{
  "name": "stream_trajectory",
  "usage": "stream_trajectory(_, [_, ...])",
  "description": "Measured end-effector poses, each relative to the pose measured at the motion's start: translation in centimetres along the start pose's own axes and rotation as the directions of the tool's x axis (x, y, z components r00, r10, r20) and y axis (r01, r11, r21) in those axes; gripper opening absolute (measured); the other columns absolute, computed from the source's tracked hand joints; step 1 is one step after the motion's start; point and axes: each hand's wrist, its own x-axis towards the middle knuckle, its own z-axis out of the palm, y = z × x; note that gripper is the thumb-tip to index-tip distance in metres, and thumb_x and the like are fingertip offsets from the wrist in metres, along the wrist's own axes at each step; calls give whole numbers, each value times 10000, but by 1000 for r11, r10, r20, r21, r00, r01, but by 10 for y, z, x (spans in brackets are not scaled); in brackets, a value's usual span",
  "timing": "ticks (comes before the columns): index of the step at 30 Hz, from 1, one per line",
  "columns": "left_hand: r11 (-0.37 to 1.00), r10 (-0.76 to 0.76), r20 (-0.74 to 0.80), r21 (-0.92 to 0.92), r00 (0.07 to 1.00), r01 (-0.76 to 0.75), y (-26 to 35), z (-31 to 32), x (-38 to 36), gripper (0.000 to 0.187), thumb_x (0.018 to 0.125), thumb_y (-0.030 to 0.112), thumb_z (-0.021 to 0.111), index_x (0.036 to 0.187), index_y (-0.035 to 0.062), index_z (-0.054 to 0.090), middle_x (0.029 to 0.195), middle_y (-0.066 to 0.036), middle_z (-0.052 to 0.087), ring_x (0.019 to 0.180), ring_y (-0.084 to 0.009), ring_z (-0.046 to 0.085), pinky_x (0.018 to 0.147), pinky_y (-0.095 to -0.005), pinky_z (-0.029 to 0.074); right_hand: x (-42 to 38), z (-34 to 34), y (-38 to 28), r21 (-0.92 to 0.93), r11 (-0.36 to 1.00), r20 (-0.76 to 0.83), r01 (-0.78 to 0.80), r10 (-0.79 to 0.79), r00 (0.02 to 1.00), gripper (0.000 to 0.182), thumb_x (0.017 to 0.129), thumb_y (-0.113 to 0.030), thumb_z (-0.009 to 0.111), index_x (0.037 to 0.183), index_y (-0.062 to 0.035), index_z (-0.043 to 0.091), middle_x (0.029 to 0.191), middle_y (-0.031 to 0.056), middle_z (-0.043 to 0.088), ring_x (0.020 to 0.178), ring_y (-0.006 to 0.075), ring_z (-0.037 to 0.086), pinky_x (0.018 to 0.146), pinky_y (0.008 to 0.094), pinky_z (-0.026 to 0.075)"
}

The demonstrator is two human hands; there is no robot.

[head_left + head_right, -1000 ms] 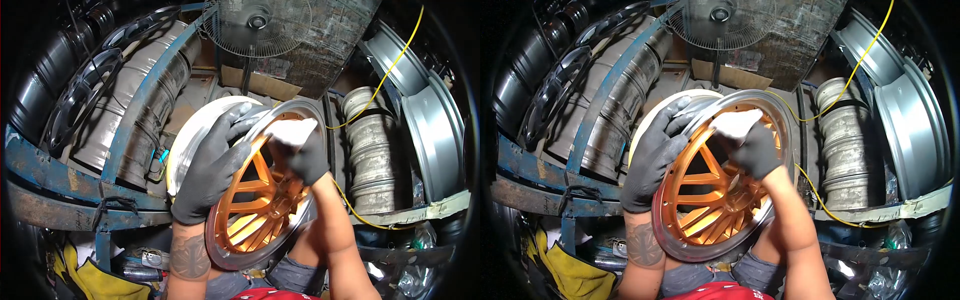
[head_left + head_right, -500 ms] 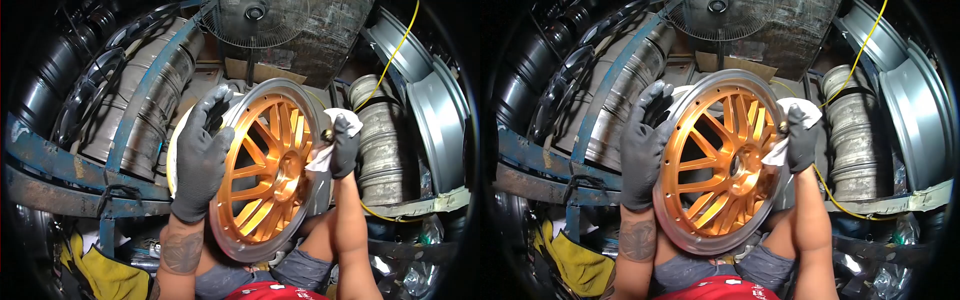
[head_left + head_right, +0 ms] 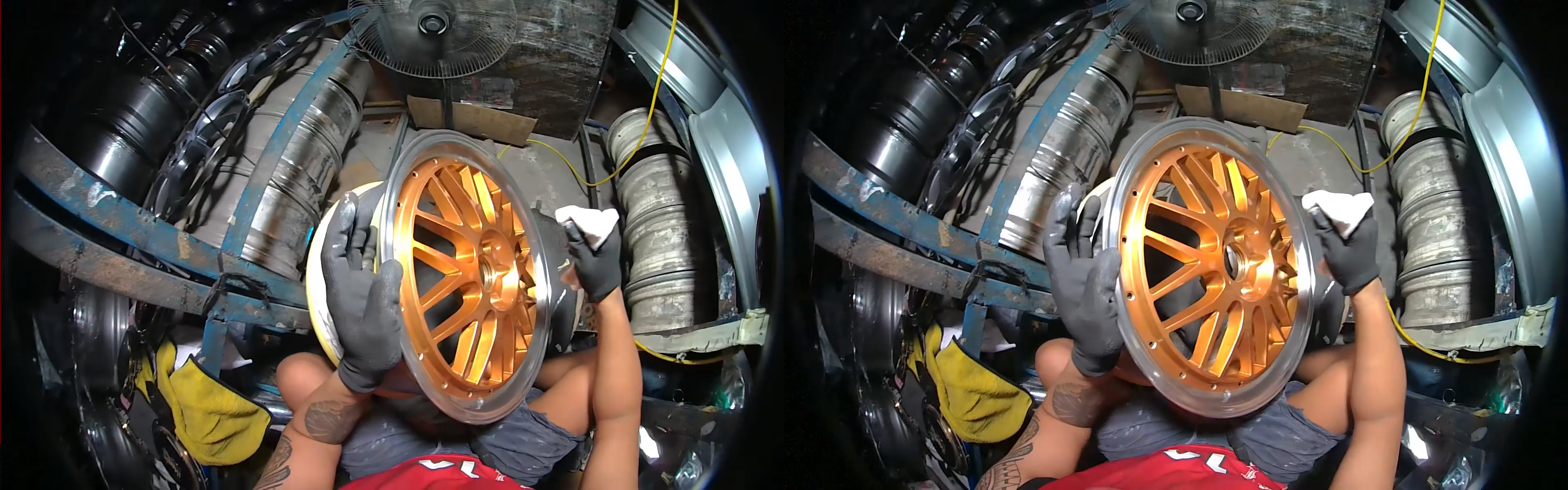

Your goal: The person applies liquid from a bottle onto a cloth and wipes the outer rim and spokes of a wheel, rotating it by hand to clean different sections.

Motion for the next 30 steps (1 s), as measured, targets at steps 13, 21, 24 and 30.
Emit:
stream_trajectory(13, [949,196,-228,290,954,-125,17,33,-89,720,937,10,553,1562,-14,197,1545,-213,338,1450,-305,354,1223,-448,259,-39,-52,-5,-36,999,106,-26,30,994,191,894,-116,737,1055,-15,756,927,155,744,807,305,719,727,375,534])
stream_trajectory(21, [846,-10,183,526,983,-89,39,21,-193,589,832,96,587,1382,4,398,1337,-202,448,1256,-293,442,1045,-407,358,-57,-73,20,-84,996,194,29,-12,981,328,845,43,656,1169,23,707,1033,139,722,927,247,671,848,346,516])
stream_trajectory(24, [864,-144,431,494,891,-99,51,20,-224,308,819,115,622,1113,38,673,1082,-110,651,967,-217,638,822,-294,514,-65,-81,33,-110,994,167,-4,23,986,217,951,-26,661,1156,34,703,952,65,704,770,134,623,741,285,503])
stream_trajectory(30, [647,405,503,432,763,-628,27,60,-258,199,832,206,617,958,168,767,1000,45,754,875,-67,703,931,-330,359,-70,-82,40,87,975,111,-205,195,975,255,949,-39,662,1189,23,721,951,48,740,818,105,645,725,274,513])
